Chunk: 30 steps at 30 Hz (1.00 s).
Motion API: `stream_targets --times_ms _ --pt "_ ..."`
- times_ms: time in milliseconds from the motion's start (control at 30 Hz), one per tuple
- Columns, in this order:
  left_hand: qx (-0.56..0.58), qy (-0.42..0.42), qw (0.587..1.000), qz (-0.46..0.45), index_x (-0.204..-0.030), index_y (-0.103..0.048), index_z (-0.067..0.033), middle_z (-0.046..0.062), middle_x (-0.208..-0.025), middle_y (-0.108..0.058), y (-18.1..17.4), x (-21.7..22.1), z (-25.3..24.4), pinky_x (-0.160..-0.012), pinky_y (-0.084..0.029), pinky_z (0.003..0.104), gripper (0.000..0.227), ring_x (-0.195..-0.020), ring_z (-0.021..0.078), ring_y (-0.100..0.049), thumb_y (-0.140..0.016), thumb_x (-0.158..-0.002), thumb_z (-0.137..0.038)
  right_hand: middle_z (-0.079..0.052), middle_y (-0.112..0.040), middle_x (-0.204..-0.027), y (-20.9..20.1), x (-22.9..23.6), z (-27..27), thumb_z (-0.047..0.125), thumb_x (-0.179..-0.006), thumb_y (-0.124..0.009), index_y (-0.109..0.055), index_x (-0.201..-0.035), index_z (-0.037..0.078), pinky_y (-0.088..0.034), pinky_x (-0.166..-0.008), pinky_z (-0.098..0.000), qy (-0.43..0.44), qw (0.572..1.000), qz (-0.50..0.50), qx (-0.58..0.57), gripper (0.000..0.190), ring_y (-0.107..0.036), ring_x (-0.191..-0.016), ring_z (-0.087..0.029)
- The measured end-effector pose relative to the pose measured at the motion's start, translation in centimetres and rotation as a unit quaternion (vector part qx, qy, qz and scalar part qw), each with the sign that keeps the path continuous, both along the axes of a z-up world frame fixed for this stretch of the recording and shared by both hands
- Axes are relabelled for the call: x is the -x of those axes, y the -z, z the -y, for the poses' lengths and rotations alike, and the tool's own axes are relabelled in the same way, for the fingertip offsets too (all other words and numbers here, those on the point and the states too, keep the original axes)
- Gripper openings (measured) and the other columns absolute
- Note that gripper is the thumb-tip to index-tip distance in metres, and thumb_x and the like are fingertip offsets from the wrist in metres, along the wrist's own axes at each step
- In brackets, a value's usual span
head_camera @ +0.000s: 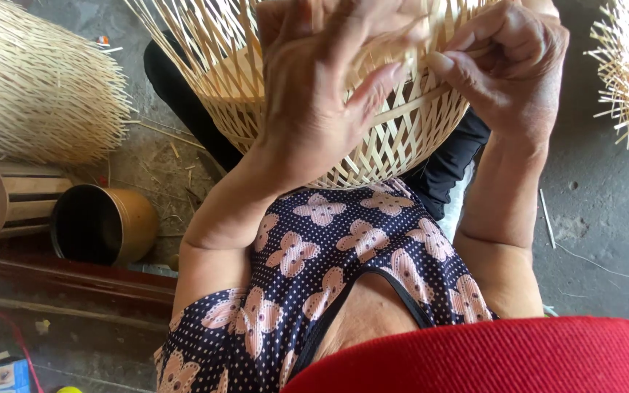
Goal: The person weaves a bamboo basket by hand, interlacing thin vertical strips into a lattice and wrapping a horizontal binder strip around the frame.
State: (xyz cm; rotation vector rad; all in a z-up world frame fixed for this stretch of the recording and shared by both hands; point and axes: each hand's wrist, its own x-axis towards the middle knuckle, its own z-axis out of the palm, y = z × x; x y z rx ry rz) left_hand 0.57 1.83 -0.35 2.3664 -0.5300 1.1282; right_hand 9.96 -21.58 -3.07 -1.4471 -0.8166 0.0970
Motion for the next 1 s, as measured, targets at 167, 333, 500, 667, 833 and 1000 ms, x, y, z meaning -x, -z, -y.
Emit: stream_targets --times_ms 167,333,500,667,833,1000 --pt "-0.061 -0.156 0.986 0.000 -0.167 -0.016 -0.0293 -0.002 -0.130 -0.069 1.5 -0.6 1.4 -0.123 -0.015 0.046 0.078 -0.141 0.0162 -0.042 -0.069 -0.109 -0.025 -0.008 -0.067 -0.081 1.2 -1.0 0.6 0.006 -0.099 -0.086 -0.067 -0.096 -0.005 -0.044 -0.062 -0.0213 0.036 0.997 0.051 0.049 0.022 -0.060 -0.068 -0.010" --pt "0.026 -0.115 0.990 0.081 -0.160 -0.035 -0.0254 0.000 -0.145 -0.058 2.3 1.6 1.0 -0.124 -0.023 0.042 0.068 -0.146 0.0165 -0.052 -0.075 -0.107 -0.016 -0.006 -0.074 -0.096 2.4 -1.5 1.4 0.011 -0.106 -0.082 -0.068 -0.108 -0.003 -0.052 -0.072 -0.0198 -0.015 0.997 0.073 0.000 0.020 -0.070 -0.081 -0.010" --pt "-0.031 -0.077 0.996 -0.015 -0.162 -0.031 -0.0184 -0.002 -0.164 -0.041 3.3 3.6 -1.2 -0.131 -0.033 0.033 0.061 -0.147 0.0118 -0.048 -0.062 -0.111 -0.006 -0.008 -0.068 -0.096 4.4 -0.8 0.7 0.019 -0.101 -0.078 -0.066 -0.107 -0.002 -0.046 -0.074 -0.0246 0.191 0.962 0.192 0.016 0.025 -0.062 -0.082 -0.013" --pt "0.083 0.017 0.993 -0.077 -0.166 -0.027 -0.0195 -0.003 -0.168 -0.034 5.3 7.4 -6.0 -0.131 -0.032 0.034 0.061 -0.150 0.0110 -0.039 -0.055 -0.112 -0.018 -0.010 -0.065 -0.109 7.2 -0.1 -0.6 0.025 -0.105 -0.068 -0.061 -0.118 -0.001 -0.045 -0.085 -0.0271 0.368 0.907 0.165 -0.121 0.030 -0.060 -0.095 -0.015" --pt "0.273 -0.050 0.960 -0.046 -0.167 -0.026 -0.0210 -0.004 -0.169 -0.031 9.4 8.4 -12.1 -0.131 -0.029 0.037 0.064 -0.153 0.0093 -0.032 -0.052 -0.110 -0.035 -0.012 -0.061 -0.123 8.7 -0.1 -1.3 0.031 -0.108 -0.058 -0.056 -0.129 0.000 -0.044 -0.095 -0.0296 0.369 0.925 0.071 -0.057 0.037 -0.058 -0.107 -0.017" --pt "0.334 -0.121 0.934 0.027 -0.169 -0.021 -0.0222 -0.005 -0.170 -0.024 12.8 7.0 -11.4 -0.133 -0.023 0.040 0.071 -0.157 0.0082 -0.023 -0.045 -0.109 -0.052 -0.013 -0.058 -0.137 8.1 0.1 -1.8 0.037 -0.111 -0.048 -0.051 -0.140 0.002 -0.043 -0.105 -0.0320 0.351 0.935 0.023 -0.035 0.045 -0.056 -0.120 -0.020"
